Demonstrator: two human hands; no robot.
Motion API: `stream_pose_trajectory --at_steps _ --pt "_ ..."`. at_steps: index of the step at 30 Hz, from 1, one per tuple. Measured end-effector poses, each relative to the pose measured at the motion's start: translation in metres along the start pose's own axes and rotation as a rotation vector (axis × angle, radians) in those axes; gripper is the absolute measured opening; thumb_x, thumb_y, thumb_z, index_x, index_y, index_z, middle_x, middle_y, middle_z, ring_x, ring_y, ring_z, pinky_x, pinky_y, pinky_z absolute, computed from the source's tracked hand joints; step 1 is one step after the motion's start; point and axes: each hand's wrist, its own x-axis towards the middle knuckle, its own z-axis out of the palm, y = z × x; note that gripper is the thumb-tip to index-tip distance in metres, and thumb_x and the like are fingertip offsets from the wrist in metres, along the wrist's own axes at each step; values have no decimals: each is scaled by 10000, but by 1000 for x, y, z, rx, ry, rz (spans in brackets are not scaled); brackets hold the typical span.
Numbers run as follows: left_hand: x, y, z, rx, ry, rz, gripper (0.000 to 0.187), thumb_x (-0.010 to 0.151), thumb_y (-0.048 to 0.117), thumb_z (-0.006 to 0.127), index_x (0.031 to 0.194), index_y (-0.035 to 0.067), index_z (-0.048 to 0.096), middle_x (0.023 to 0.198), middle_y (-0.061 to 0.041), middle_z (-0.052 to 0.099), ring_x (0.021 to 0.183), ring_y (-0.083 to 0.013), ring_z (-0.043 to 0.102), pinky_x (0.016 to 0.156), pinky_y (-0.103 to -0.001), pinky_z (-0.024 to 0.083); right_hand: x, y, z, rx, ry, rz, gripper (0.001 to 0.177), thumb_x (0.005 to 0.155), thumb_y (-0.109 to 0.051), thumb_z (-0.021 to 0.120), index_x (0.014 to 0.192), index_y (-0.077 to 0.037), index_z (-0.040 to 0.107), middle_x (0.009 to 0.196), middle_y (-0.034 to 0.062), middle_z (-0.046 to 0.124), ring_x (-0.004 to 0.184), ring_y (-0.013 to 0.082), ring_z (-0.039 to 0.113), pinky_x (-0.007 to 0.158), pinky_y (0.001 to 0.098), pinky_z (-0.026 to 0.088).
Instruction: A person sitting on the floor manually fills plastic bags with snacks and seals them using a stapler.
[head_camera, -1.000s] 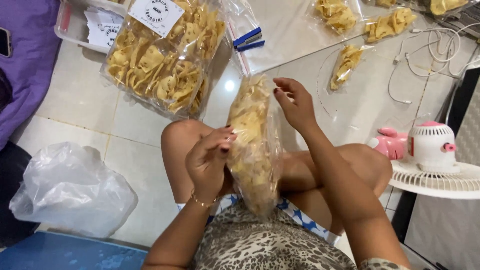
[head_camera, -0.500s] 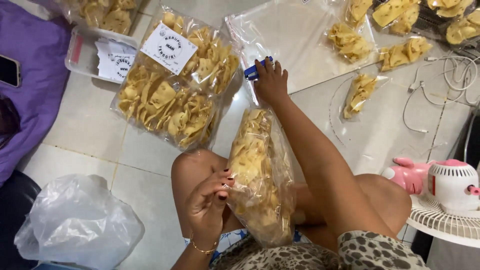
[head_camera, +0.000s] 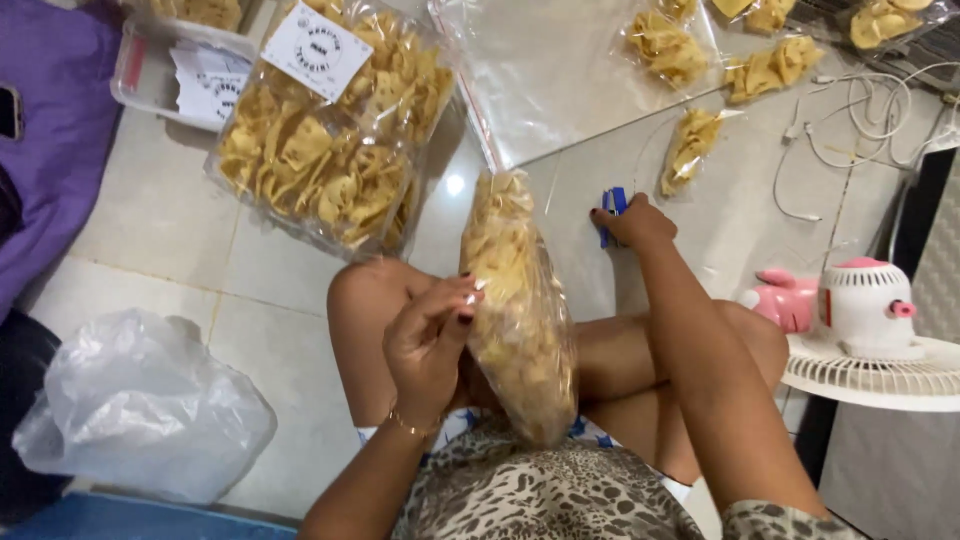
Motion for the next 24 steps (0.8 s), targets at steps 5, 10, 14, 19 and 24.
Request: stream_pose_trajectory --at_steps 5,10,14,19,24 --pt "-13 5 26 -40 -17 69 138 945 80 743 937 -57 727 920 -174 760 1015 -341 740 989 -508 572 3 25 6 213 100 -18 799 904 -747 640 1488 -216 513 1348 171 639 1215 390 633 986 547 490" --pt "-29 15 45 -57 -101 110 94 910 85 786 925 -5 762 933 -151 771 1032 -337 736 984 -498 562 -151 -3 14 1154 340 -727 214 1046 -92 602 1247 -45 656 1129 178 682 1071 303 661 986 437 532" --pt "-43 23 49 -83 -111 132 96 899 64 797 923 -20 759 937 -152 767 1037 -346 738 994 -503 557 -224 24 24 1176 420 -890 197 1031 -81 615 1196 1 685 1076 176 692 1060 296 687 975 431 555" --pt "-52 31 47 -46 -154 215 64 921 81 780 922 18 772 947 -152 777 1003 -353 750 977 -504 578 -278 39 9 1117 515 -1038 174 1022 -55 610 1154 56 637 1117 176 655 1163 305 644 1039 410 499" --pt "-56 43 47 -17 -166 192 110 955 147 760 962 37 766 977 -129 776 1083 -339 729 981 -473 570 -307 14 -16 977 617 -1188 215 988 -88 674 1150 53 673 1149 201 639 1213 380 620 1054 473 485"
